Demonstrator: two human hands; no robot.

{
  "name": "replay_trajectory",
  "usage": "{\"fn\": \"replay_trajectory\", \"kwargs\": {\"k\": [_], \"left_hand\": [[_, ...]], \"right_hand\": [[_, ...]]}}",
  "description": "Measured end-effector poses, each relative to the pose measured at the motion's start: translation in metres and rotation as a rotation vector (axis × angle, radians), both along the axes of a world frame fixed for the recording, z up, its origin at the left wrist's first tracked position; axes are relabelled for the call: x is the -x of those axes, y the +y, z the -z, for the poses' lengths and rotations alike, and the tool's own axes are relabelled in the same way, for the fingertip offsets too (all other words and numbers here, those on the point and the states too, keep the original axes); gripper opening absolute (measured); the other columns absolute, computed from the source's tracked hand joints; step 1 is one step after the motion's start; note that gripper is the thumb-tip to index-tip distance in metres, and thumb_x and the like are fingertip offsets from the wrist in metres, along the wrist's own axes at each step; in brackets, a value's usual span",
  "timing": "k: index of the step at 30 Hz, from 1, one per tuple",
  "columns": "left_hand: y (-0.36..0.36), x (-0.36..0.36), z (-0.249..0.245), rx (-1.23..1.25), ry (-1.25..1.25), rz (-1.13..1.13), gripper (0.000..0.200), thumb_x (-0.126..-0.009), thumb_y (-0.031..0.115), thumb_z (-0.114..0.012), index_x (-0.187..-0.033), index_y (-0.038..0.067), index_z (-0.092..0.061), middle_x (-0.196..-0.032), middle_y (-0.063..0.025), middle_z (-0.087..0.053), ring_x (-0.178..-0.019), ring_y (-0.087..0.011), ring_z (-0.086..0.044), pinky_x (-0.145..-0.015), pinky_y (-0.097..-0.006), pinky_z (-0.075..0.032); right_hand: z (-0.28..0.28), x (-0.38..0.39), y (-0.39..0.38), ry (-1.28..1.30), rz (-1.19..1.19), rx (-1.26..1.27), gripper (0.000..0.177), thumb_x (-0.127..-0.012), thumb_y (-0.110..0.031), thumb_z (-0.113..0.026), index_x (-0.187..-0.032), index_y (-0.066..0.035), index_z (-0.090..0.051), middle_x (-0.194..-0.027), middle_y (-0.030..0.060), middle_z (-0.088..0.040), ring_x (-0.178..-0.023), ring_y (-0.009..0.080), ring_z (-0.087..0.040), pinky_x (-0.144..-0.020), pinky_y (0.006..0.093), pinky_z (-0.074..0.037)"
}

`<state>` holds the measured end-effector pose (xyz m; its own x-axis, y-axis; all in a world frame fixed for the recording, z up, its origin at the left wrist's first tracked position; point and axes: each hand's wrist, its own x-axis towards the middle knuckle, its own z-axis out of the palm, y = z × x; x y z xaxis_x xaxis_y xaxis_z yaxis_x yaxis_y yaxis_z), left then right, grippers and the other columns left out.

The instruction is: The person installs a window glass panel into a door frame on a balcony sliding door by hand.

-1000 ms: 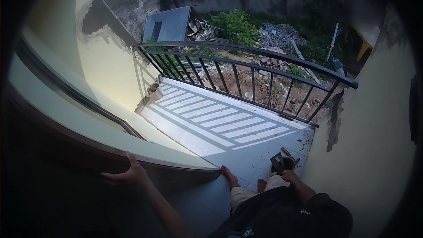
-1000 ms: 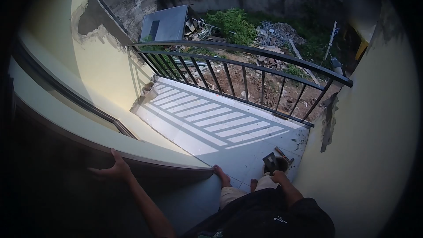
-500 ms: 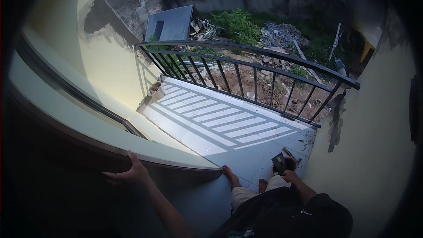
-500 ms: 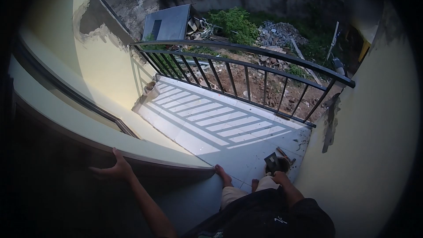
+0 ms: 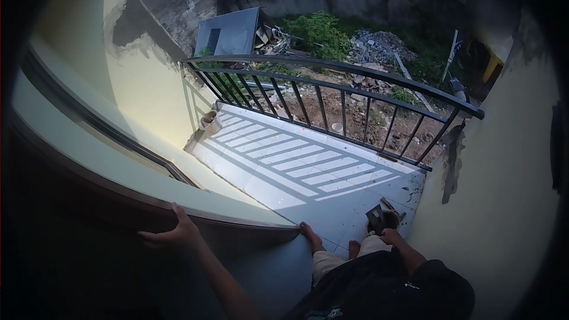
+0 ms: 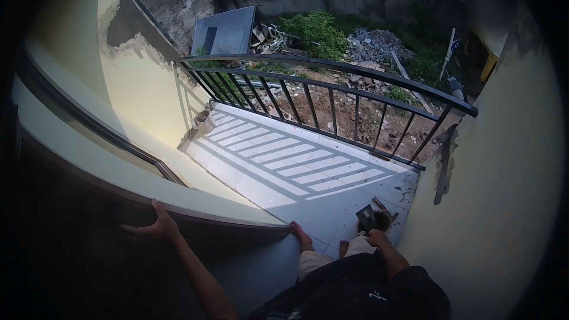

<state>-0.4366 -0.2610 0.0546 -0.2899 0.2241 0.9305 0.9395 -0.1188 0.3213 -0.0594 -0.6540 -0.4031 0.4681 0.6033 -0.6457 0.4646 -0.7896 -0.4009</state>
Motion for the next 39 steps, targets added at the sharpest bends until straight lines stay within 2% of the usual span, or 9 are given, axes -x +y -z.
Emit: {"fn": "replay_trajectory", "kwargs": {"k": [7, 11, 13, 17, 19, 22, 23, 25, 39], "left_hand": [[0.005, 0.004, 0.003, -0.067, 0.013, 0.094, 0.113, -0.066, 0.037, -0.081, -0.144, 0.0, -0.009, -0.144, -0.0294, -0.019, -0.13, -0.0436, -0.027, -0.108, -0.0521, -0.023], [0.004, 0.001, 0.002, -0.077, -0.031, 0.098, 0.115, -0.066, 0.038, -0.081, -0.144, -0.001, -0.006, -0.144, -0.0295, -0.02, -0.129, -0.0436, -0.03, -0.108, -0.0513, -0.024], [0.004, 0.003, 0.003, -0.031, 0.035, 0.001, 0.115, -0.067, 0.037, -0.08, -0.145, -0.001, -0.005, -0.145, -0.0296, -0.018, -0.13, -0.0434, -0.028, -0.108, -0.0508, -0.024], [-0.002, 0.0, -0.001, 0.112, -0.009, -0.077, 0.115, -0.067, 0.039, -0.079, -0.145, -0.001, -0.004, -0.145, -0.0297, -0.016, -0.131, -0.0428, -0.026, -0.108, -0.0504, -0.024], [0.005, 0.006, 0.005, -0.034, 0.023, 0.048, 0.114, -0.067, 0.04, -0.079, -0.146, 0.002, -0.005, -0.144, -0.0299, -0.017, -0.131, -0.0433, -0.026, -0.107, -0.0531, -0.025], [0.008, 0.004, 0.005, -0.107, 0.014, 0.103, 0.113, -0.067, 0.041, -0.079, -0.146, 0.005, -0.007, -0.142, -0.03, -0.019, -0.129, -0.0446, -0.027, -0.105, -0.0562, -0.025], [0.006, 0.003, 0.004, -0.108, 0.014, 0.102, 0.113, -0.067, 0.041, -0.079, -0.146, 0.005, -0.007, -0.142, -0.03, -0.019, -0.129, -0.0446, -0.027, -0.105, -0.0562, -0.025], [0.0, 0.0, 0.001, 0.035, -0.02, -0.054, 0.112, -0.066, 0.041, -0.08, -0.147, 0.008, -0.01, -0.141, -0.03, -0.02, -0.129, -0.0455, -0.026, -0.105, -0.0579, -0.025], [0.001, 0.002, 0.001, 0.003, -0.013, 0.001, 0.112, -0.066, 0.039, -0.08, -0.147, 0.008, -0.009, -0.143, -0.0289, -0.017, -0.131, -0.0441, -0.024, -0.105, -0.0577, -0.023]], "right_hand": [[0.002, 0.0, 0.001, -0.013, -0.018, -0.009, 0.054, -0.066, -0.055, -0.069, -0.093, -0.009, -0.068, -0.098, 0.0167, -0.066, -0.094, 0.0315, -0.063, -0.081, 0.0394, -0.05], [0.003, 0.0, 0.0, -0.01, -0.013, -0.023, 0.055, -0.065, -0.055, -0.069, -0.093, -0.008, -0.068, -0.097, 0.017, -0.066, -0.094, 0.0314, -0.063, -0.081, 0.0392, -0.05], [0.003, 0.001, -0.001, -0.013, -0.014, -0.027, 0.055, -0.065, -0.055, -0.069, -0.093, -0.008, -0.068, -0.097, 0.0171, -0.066, -0.094, 0.0315, -0.063, -0.081, 0.0391, -0.05], [0.001, 0.001, 0.0, -0.028, -0.018, -0.043, 0.054, -0.065, -0.054, -0.07, -0.094, -0.008, -0.068, -0.097, 0.017, -0.066, -0.094, 0.0315, -0.063, -0.081, 0.0388, -0.05], [0.0, 0.0, 0.001, -0.022, -0.019, -0.029, 0.053, -0.066, -0.053, -0.07, -0.094, -0.008, -0.068, -0.098, 0.017, -0.066, -0.094, 0.0315, -0.063, -0.081, 0.0389, -0.05], [0.002, -0.001, 0.001, -0.018, -0.029, -0.014, 0.051, -0.066, -0.051, -0.069, -0.094, -0.008, -0.068, -0.098, 0.0169, -0.066, -0.094, 0.0316, -0.063, -0.081, 0.0392, -0.05], [0.002, -0.001, 0.002, -0.019, -0.037, -0.013, 0.05, -0.066, -0.05, -0.069, -0.093, -0.008, -0.068, -0.098, 0.0169, -0.065, -0.094, 0.0317, -0.063, -0.081, 0.0394, -0.05], [0.001, -0.001, 0.003, -0.017, -0.034, -0.006, 0.049, -0.067, -0.05, -0.069, -0.093, -0.008, -0.068, -0.098, 0.017, -0.066, -0.094, 0.0317, -0.063, -0.081, 0.0396, -0.05], [-0.005, -0.002, 0.004, -0.018, -0.056, -0.007, 0.049, -0.068, -0.051, -0.068, -0.092, -0.008, -0.068, -0.097, 0.017, -0.066, -0.093, 0.0325, -0.063, -0.081, 0.04, -0.05]]}}
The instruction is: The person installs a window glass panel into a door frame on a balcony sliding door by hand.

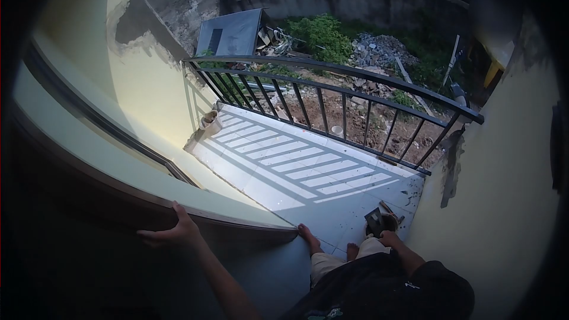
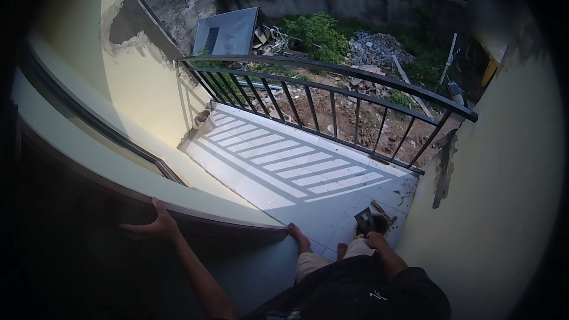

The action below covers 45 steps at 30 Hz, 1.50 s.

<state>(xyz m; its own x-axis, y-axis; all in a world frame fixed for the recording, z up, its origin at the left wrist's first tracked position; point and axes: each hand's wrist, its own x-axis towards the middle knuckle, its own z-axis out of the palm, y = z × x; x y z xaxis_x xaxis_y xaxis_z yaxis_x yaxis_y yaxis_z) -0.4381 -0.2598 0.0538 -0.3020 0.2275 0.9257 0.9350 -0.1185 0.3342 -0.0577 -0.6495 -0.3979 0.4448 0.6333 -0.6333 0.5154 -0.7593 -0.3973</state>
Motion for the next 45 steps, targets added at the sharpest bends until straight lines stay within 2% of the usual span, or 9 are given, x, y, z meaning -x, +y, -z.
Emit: {"fn": "replay_trajectory", "kwargs": {"k": [19, 36, 45], "left_hand": [[0.0024, 0.0023, 0.0014, -0.027, 0.021, -0.018, 0.111, -0.066, 0.044, -0.079, -0.146, 0.006, -0.012, -0.142, -0.0303, -0.02, -0.13, -0.0449, -0.025, -0.105, -0.0574, -0.022], [-0.0001, 0.0006, 0.0005, 0.01, -0.017, 0.009, 0.11, -0.067, 0.041, -0.078, -0.146, 0.007, -0.01, -0.143, -0.03, -0.017, -0.132, -0.0447, -0.022, -0.106, -0.0576, -0.022], [-0.0007, 0.0008, 0.0006, 0.03, -0.021, -0.01, 0.111, -0.066, 0.042, -0.079, -0.146, 0.007, -0.01, -0.144, -0.0295, -0.016, -0.132, -0.0445, -0.021, -0.106, -0.0573, -0.021]], "right_hand": [[0.0047, -0.0012, -0.0011, 0.003, -0.002, -0.007, 0.051, -0.067, -0.053, -0.068, -0.093, -0.008, -0.068, -0.097, 0.0166, -0.066, -0.093, 0.0315, -0.063, -0.08, 0.0399, -0.05], [0.0002, -0.0009, 0.0025, 0.022, 0.0, 0.014, 0.054, -0.065, -0.054, -0.069, -0.096, -0.009, -0.068, -0.099, 0.0172, -0.066, -0.096, 0.032, -0.063, -0.083, 0.0395, -0.05], [0.0042, -0.0003, -0.0001, 0.01, 0.016, -0.019, 0.051, -0.066, -0.053, -0.069, -0.092, -0.009, -0.069, -0.096, 0.0172, -0.066, -0.093, 0.0331, -0.063, -0.081, 0.0407, -0.05]]}}
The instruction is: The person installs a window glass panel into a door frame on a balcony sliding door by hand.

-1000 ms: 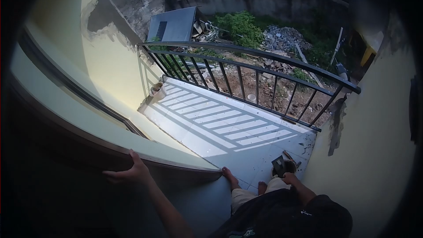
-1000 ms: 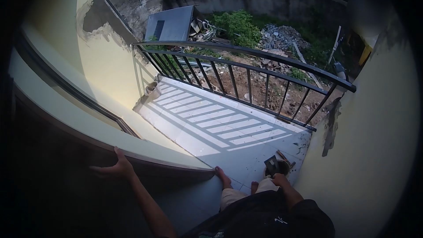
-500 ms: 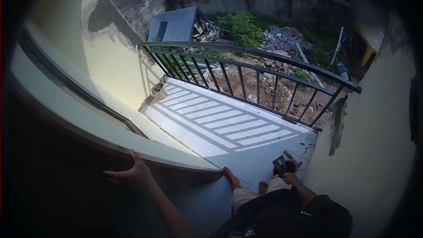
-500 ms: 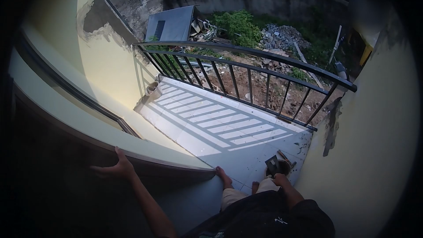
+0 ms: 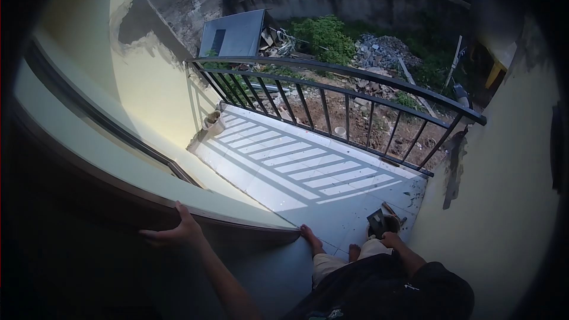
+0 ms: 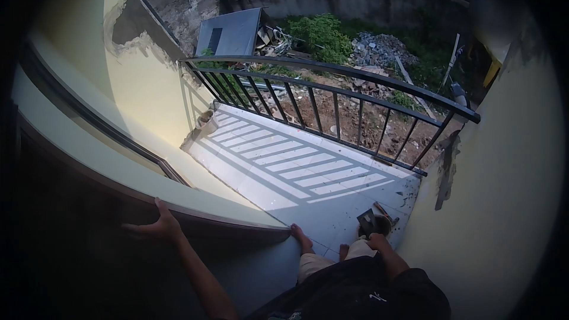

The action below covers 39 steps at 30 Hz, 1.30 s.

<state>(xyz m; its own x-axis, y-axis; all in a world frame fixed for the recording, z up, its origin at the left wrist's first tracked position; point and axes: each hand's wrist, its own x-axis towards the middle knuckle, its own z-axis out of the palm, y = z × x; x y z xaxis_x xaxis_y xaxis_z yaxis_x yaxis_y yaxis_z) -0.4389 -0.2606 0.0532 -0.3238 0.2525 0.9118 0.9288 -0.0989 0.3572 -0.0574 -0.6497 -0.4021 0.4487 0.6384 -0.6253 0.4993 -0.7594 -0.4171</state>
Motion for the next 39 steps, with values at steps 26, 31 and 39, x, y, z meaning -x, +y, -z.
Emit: {"fn": "replay_trajectory", "kwargs": {"k": [26, 31, 39], "left_hand": [[-0.002, -0.003, -0.002, 0.011, -0.014, 0.012, 0.112, -0.066, 0.04, -0.08, -0.146, 0.007, -0.009, -0.143, -0.0296, -0.016, -0.132, -0.0444, -0.02, -0.106, -0.0576, -0.022], [0.003, 0.002, 0.002, -0.035, 0.031, 0.014, 0.113, -0.066, 0.041, -0.08, -0.147, 0.008, -0.009, -0.144, -0.0283, -0.015, -0.133, -0.0443, -0.02, -0.105, -0.0589, -0.022], [-0.001, -0.002, 0.0, -0.009, -0.003, 0.022, 0.112, -0.066, 0.039, -0.08, -0.147, 0.009, -0.009, -0.143, -0.0283, -0.016, -0.133, -0.0445, -0.019, -0.105, -0.0591, -0.022]], "right_hand": [[-0.001, 0.0, 0.003, -0.016, -0.034, 0.022, 0.051, -0.066, -0.053, -0.068, -0.091, -0.008, -0.069, -0.094, 0.0176, -0.066, -0.091, 0.033, -0.063, -0.081, 0.0405, -0.05], [-0.002, 0.001, 0.003, -0.018, -0.021, 0.02, 0.052, -0.067, -0.053, -0.068, -0.092, -0.008, -0.069, -0.095, 0.0175, -0.066, -0.093, 0.033, -0.063, -0.082, 0.0406, -0.05], [-0.001, 0.001, 0.003, -0.033, -0.036, 0.002, 0.052, -0.068, -0.054, -0.068, -0.092, -0.008, -0.069, -0.096, 0.0175, -0.066, -0.093, 0.0333, -0.063, -0.083, 0.0403, -0.05]]}}
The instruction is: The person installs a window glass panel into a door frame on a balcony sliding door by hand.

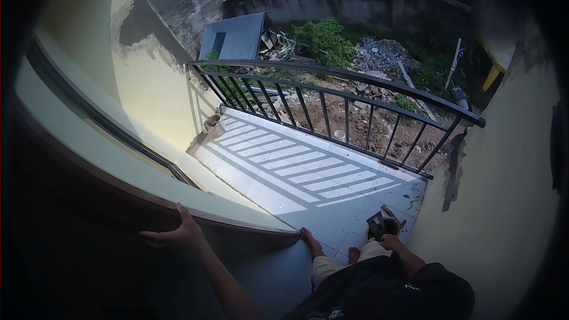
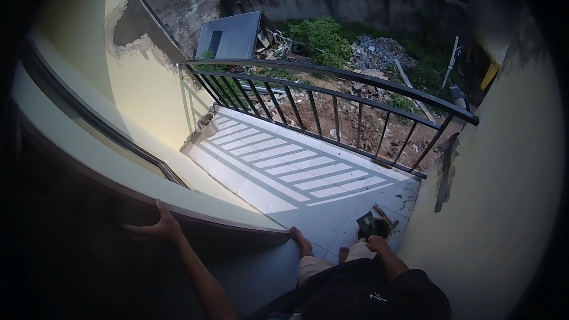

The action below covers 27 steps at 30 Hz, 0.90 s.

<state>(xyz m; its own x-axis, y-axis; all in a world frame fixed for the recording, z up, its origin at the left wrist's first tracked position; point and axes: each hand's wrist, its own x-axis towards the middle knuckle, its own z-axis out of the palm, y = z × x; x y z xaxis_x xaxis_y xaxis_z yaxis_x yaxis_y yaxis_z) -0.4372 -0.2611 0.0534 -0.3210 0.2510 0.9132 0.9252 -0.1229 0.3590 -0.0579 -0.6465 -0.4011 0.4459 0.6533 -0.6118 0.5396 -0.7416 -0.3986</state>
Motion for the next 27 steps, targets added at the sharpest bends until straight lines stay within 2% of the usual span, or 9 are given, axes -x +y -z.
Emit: {"fn": "replay_trajectory", "kwargs": {"k": [13, 21, 27], "left_hand": [[-0.002, -0.0008, -0.0016, 0.019, 0.03, -0.068, 0.111, -0.066, 0.041, -0.079, -0.147, 0.009, -0.01, -0.144, -0.0285, -0.015, -0.132, -0.0452, -0.021, -0.105, -0.0593, -0.023], [0.0014, 0.0005, 0.0002, -0.013, 0.014, -0.024, 0.112, -0.065, 0.041, -0.08, -0.147, 0.01, -0.01, -0.144, -0.0284, -0.017, -0.132, -0.0448, -0.021, -0.105, -0.0593, -0.023], [0.0003, -0.0012, -0.0011, -0.003, 0.002, -0.015, 0.111, -0.066, 0.041, -0.079, -0.147, 0.01, -0.01, -0.145, -0.0281, -0.015, -0.133, -0.045, -0.019, -0.105, -0.0606, -0.022]], "right_hand": [[0.0095, -0.0004, -0.0029, 0.003, 0.021, -0.003, 0.052, -0.067, -0.055, -0.068, -0.09, -0.009, -0.069, -0.095, 0.0162, -0.066, -0.092, 0.0325, -0.063, -0.081, 0.0403, -0.05], [0.0079, -0.001, -0.0025, 0.032, 0.006, 0.022, 0.051, -0.067, -0.055, -0.068, -0.09, -0.009, -0.069, -0.095, 0.0162, -0.066, -0.092, 0.0327, -0.063, -0.081, 0.0404, -0.05], [0.0013, 0.0006, -0.0008, 0.036, 0.015, 0.041, 0.055, -0.067, -0.056, -0.068, -0.096, -0.009, -0.069, -0.098, 0.0159, -0.066, -0.095, 0.0318, -0.063, -0.084, 0.0396, -0.049]]}}
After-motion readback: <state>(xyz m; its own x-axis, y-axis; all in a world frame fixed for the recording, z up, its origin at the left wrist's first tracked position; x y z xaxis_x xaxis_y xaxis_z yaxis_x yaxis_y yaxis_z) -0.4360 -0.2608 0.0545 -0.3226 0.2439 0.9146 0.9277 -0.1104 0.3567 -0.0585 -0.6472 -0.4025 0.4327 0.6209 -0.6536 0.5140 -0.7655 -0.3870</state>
